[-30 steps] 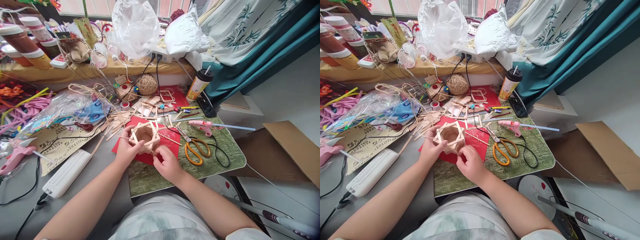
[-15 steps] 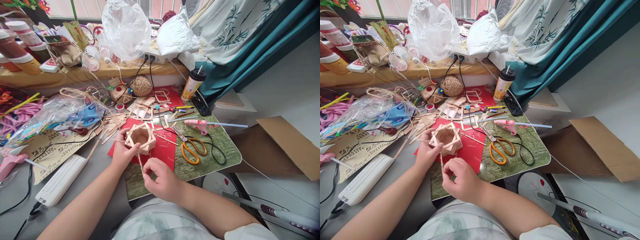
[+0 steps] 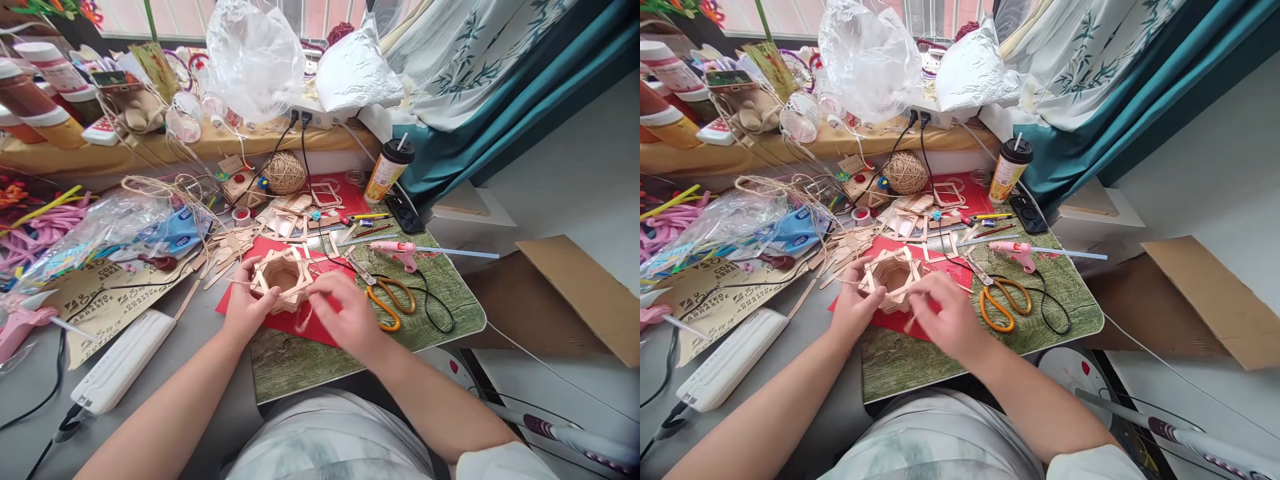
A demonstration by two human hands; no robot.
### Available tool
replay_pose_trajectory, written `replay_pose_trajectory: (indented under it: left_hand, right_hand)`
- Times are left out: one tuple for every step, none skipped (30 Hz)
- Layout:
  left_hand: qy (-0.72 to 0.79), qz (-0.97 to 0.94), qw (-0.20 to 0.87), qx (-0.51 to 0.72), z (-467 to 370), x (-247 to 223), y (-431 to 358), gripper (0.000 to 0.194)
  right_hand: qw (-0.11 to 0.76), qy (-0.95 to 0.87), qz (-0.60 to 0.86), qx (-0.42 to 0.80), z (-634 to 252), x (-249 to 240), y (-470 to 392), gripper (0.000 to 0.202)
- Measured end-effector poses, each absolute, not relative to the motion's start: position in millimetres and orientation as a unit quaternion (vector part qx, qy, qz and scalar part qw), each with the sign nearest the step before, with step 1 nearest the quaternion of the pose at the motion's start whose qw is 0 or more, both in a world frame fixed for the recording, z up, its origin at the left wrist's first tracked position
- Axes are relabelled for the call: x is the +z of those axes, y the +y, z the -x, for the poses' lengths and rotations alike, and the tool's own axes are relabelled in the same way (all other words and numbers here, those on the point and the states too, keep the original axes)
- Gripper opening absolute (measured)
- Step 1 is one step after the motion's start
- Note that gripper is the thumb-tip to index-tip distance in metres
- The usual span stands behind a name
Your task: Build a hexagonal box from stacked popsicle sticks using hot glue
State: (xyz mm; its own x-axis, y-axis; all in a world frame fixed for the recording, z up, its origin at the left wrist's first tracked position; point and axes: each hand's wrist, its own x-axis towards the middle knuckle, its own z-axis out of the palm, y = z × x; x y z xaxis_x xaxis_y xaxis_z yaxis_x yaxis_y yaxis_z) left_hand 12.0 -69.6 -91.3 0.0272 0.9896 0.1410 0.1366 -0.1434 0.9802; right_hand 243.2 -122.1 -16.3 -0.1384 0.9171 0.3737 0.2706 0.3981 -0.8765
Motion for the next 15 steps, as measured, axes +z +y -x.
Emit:
replay_pose_trajectory:
  left_hand:
    - [0.492,-0.573,0.431,0.493,-11.9,-91.2,-69.7,0.074]
    - [0.493,-0.574,0.432,0.491,-11.7,-91.1,-69.8,0.074]
    - [0.492,-0.575,0.432,0.490,-11.5,-91.2,-69.9,0.074]
    - [0.491,-0.576,0.433,0.490,-11.3,-91.3,-69.9,0.074]
    - [0.490,-0.576,0.435,0.489,-11.1,-91.3,-70.0,0.074]
    - [0.488,-0.576,0.437,0.489,-11.1,-91.3,-70.0,0.074]
    - [0.487,-0.575,0.440,0.489,-11.1,-91.0,-70.0,0.075]
    - [0.486,-0.574,0.442,0.490,-11.4,-90.4,-70.0,0.075]
    - [0.486,-0.573,0.443,0.490,-11.8,-89.6,-70.1,0.074]
    - [0.487,-0.573,0.443,0.488,-12.3,-88.5,-70.2,0.074]
    - [0.487,-0.574,0.444,0.486,-12.9,-87.2,-70.4,0.073]
    - [0.486,-0.575,0.446,0.484,-13.5,-85.9,-70.5,0.072]
    - [0.485,-0.575,0.448,0.484,-14.0,-84.7,-70.7,0.072]
    - [0.483,-0.573,0.450,0.486,-14.4,-83.8,-70.8,0.071]
    - [0.481,-0.572,0.452,0.488,-14.6,-83.3,-70.8,0.071]
  right_hand:
    - [0.499,-0.670,0.464,0.297,-250.7,-15.1,-108.1,0.011]
    - [0.497,-0.665,0.485,0.276,-256.3,-14.4,-93.8,0.012]
    - [0.484,-0.659,0.508,0.272,-259.9,-14.5,-79.6,0.012]
    - [0.460,-0.660,0.525,0.279,-261.3,-15.4,-65.8,0.013]
    - [0.429,-0.664,0.538,0.294,-260.9,-17.2,-52.9,0.017]
    - [0.392,-0.671,0.542,0.318,-259.0,-19.8,-41.2,0.019]
    - [0.357,-0.675,0.545,0.346,-256.1,-22.9,-31.1,0.023]
    - [0.329,-0.672,0.549,0.371,-252.9,-26.2,-22.8,0.026]
    - [0.317,-0.663,0.552,0.394,-249.8,-29.3,-16.5,0.027]
    - [0.316,-0.650,0.554,0.413,-247.1,-32.0,-12.1,0.026]
    - [0.322,-0.636,0.557,0.427,-245.0,-34.1,-9.6,0.024]
    - [0.332,-0.623,0.559,0.435,-243.5,-35.7,-8.7,0.021]
    - [0.341,-0.614,0.561,0.438,-242.5,-36.7,-8.8,0.018]
    - [0.351,-0.607,0.564,0.437,-241.8,-37.4,-9.7,0.017]
    - [0.363,-0.598,0.565,0.438,-241.2,-38.0,-10.9,0.017]
